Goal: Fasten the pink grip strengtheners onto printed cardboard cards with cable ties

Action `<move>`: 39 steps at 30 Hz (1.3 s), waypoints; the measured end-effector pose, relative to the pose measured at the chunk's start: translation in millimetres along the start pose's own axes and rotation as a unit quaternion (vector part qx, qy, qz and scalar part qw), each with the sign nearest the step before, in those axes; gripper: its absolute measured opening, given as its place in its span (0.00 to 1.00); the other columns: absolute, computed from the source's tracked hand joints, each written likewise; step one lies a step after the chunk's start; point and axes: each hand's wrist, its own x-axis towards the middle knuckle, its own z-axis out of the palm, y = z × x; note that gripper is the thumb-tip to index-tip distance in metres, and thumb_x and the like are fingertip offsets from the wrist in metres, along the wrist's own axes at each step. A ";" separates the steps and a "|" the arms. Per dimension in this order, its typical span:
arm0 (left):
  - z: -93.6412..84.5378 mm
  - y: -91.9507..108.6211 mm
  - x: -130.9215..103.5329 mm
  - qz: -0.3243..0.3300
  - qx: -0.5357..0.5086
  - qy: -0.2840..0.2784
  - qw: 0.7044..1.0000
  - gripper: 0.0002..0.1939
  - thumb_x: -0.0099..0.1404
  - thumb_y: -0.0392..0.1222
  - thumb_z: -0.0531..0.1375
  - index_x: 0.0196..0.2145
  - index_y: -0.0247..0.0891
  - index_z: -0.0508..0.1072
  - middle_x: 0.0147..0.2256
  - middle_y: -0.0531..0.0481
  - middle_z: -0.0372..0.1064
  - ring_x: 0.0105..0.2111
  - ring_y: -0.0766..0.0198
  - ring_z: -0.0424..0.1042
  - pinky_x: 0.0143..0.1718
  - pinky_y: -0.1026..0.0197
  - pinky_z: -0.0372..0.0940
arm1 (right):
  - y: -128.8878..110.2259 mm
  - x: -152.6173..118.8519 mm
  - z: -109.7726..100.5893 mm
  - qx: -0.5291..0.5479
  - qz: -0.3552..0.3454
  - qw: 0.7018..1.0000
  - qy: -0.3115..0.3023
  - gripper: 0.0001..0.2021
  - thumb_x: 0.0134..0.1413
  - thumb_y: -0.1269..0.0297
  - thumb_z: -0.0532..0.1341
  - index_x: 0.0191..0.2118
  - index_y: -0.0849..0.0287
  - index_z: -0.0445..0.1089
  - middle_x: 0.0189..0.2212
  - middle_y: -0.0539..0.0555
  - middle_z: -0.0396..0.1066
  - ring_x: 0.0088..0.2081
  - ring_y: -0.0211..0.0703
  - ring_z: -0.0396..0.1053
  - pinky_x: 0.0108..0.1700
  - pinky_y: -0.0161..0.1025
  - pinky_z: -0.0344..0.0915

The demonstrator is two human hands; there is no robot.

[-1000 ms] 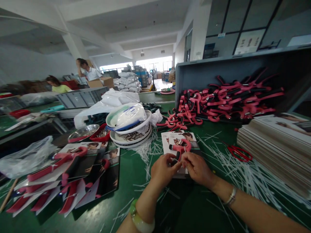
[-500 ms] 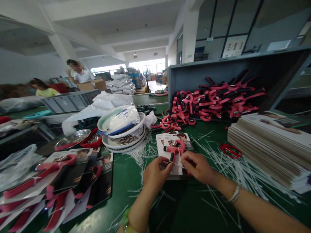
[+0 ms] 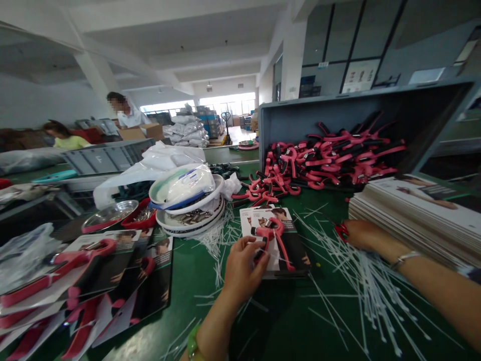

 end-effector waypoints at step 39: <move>30.4 7.8 29.2 -0.123 -0.132 -0.010 0.983 0.09 0.57 0.47 0.60 0.26 0.42 0.76 0.42 0.50 0.68 0.47 0.59 0.65 0.50 0.58 0.59 | -115.4 -48.8 2.0 -0.185 -0.442 0.840 0.256 0.17 0.56 0.74 0.54 0.51 0.60 0.67 0.31 0.59 0.71 0.33 0.44 0.66 0.29 0.35 0.59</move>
